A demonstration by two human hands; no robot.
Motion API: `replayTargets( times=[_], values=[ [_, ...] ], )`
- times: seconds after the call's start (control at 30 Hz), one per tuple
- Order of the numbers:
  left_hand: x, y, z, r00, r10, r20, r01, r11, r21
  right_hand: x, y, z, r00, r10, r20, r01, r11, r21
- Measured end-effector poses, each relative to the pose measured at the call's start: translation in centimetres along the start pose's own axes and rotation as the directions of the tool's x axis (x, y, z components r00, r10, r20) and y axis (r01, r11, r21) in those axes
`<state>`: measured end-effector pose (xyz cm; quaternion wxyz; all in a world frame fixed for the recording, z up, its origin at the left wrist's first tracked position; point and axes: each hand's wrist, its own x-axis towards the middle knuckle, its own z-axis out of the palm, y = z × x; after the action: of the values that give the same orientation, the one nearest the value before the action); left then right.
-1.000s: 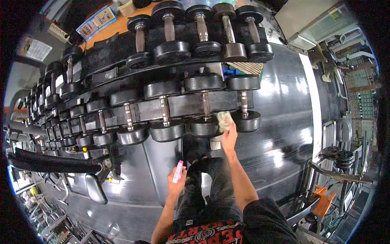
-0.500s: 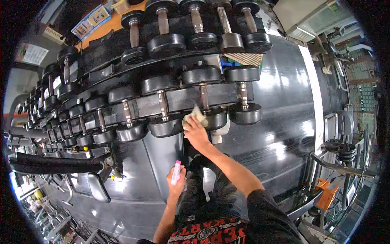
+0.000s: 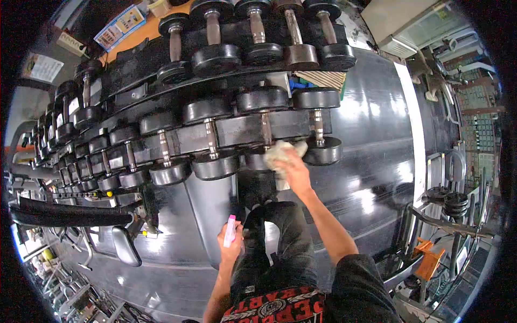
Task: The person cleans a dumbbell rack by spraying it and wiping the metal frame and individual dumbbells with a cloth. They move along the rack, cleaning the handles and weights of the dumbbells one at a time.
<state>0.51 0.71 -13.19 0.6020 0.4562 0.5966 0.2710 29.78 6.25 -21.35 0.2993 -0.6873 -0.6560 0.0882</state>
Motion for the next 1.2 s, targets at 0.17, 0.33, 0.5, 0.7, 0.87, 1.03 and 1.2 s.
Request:
replayTargets(
  times=[0.17, 0.33, 0.5, 0.7, 0.87, 1.03, 1.2],
  values=[
    [-0.3, 0.5, -0.1, 1.0, -0.01, -0.02, 0.01, 1.0, -0.002, -3.7, 4.6, 5.3, 0.573, 0.82, 0.006, -0.702, 0.487, 0.519],
    [-0.4, 0.0, 0.1, 0.998, 0.051, -0.022, -0.05, 0.998, 0.032, -2.2, -2.1, 3.8, 0.823, 0.476, -0.309, -0.393, 0.871, 0.296],
    [-0.3, -0.8, 1.1, 0.999, 0.015, -0.037, -0.016, 1.0, -0.027, -4.4, -2.9, 1.1, 0.996, 0.093, -0.014, -0.089, 0.98, 0.177],
    [0.2, 1.8, 2.3, 0.995, 0.051, -0.083, -0.051, 0.999, 0.002, -9.5, 0.1, 3.9, 0.893, 0.446, -0.054, -0.411, 0.858, 0.308],
    [-0.6, 2.1, 3.3, 0.991, -0.021, -0.134, 0.021, 1.0, -0.006, -10.3, 4.4, 10.3, 0.075, 0.859, 0.506, -0.333, -0.457, 0.825],
    [-2.5, -0.6, 4.1, 0.994, -0.001, -0.107, 0.001, 1.0, -0.003, -6.6, 8.5, 18.1, 0.284, 0.709, 0.646, 0.128, -0.696, 0.707],
    [-5.3, -1.3, 4.8, 0.987, -0.039, -0.155, 0.041, 0.999, 0.01, -6.3, 2.6, 11.4, 0.187, 0.755, 0.628, 0.083, -0.649, 0.756]
  ],
)
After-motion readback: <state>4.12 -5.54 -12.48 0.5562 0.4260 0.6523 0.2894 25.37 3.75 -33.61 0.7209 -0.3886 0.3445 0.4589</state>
